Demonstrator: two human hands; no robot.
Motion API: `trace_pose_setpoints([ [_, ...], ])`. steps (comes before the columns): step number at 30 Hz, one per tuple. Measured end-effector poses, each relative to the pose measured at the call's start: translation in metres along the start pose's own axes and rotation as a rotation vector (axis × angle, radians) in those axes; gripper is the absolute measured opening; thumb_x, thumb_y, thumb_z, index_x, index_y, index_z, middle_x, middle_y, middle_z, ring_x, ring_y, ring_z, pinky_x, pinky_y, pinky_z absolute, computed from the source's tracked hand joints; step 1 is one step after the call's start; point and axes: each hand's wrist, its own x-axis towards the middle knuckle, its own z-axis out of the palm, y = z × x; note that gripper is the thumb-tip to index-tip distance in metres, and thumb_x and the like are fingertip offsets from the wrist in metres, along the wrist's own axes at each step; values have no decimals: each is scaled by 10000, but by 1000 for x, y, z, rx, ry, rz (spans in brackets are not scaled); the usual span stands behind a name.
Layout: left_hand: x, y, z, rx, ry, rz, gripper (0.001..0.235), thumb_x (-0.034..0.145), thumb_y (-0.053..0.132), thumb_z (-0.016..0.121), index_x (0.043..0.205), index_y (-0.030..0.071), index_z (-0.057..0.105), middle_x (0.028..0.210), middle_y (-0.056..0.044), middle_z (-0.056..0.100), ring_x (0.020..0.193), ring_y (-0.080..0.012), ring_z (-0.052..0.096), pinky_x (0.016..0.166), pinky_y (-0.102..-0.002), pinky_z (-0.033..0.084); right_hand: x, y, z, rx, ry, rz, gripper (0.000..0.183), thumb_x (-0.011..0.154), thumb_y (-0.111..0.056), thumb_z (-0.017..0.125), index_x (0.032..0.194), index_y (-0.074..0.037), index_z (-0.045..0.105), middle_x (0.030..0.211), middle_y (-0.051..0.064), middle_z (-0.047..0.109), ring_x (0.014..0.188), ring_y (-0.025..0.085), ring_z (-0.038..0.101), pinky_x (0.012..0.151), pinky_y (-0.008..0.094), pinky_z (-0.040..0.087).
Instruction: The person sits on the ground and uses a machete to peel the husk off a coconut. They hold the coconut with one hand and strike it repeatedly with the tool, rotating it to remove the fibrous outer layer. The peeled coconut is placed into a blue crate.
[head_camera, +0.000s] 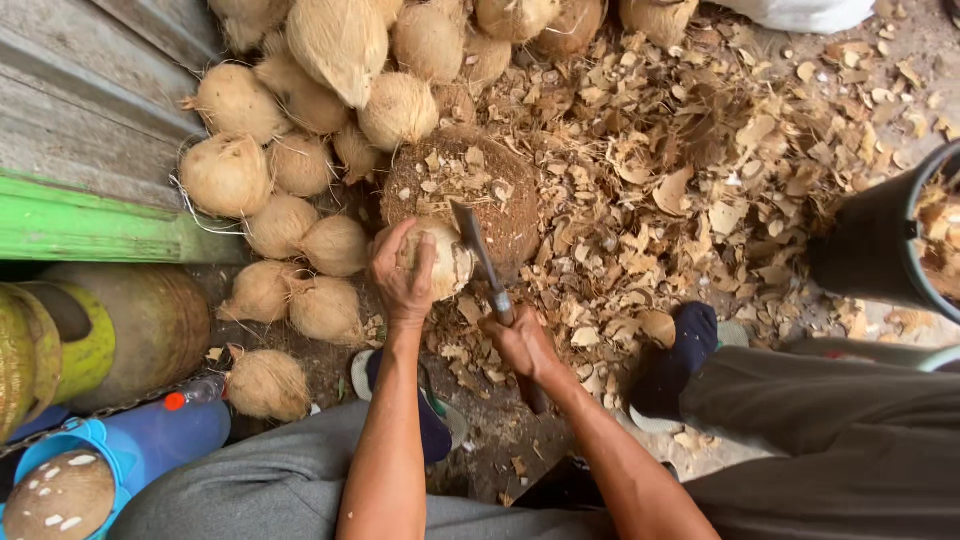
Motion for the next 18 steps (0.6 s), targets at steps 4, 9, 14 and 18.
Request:
trace_pose_setpoints([
  [4, -4, 0, -2, -151, -23, -100, 555, 932, 548, 600, 1180, 67, 719, 1153, -123, 717, 1101, -265, 672, 1025, -447, 534, -19, -8, -8, 93, -5, -36, 251, 943, -326, 630, 759, -177, 549, 568, -7, 502, 407, 98, 430, 361, 298, 370],
  [9, -3, -15, 1, -129, 23, -2, 564, 976, 574, 572, 1191, 72, 713, 1204, -142, 711, 1137, -260, 674, 1057, -465, 521, -14, -2, -10, 338, 54, -319, 328, 952, -307, 652, 715, -110, 539, 600, -3, 584, 441, 95, 538, 373, 287, 471],
  [14, -4, -18, 3, -146, 61, -107, 586, 904, 582, 583, 1162, 75, 723, 1172, -141, 709, 1100, -269, 682, 958, -476, 576, 5, 5, 0, 95, -13, -66, 276, 987, -241, 628, 769, -77, 585, 637, 58, 559, 442, 129, 442, 373, 300, 405],
  [18, 17, -8, 13, -125, 19, -85, 567, 930, 555, 593, 1206, 74, 711, 1158, -154, 702, 1090, -285, 684, 947, -493, 571, 8, -14, -16, 28, -2, 47, 194, 949, -265, 655, 954, -72, 661, 707, 65, 652, 478, 111, 520, 407, 280, 464],
])
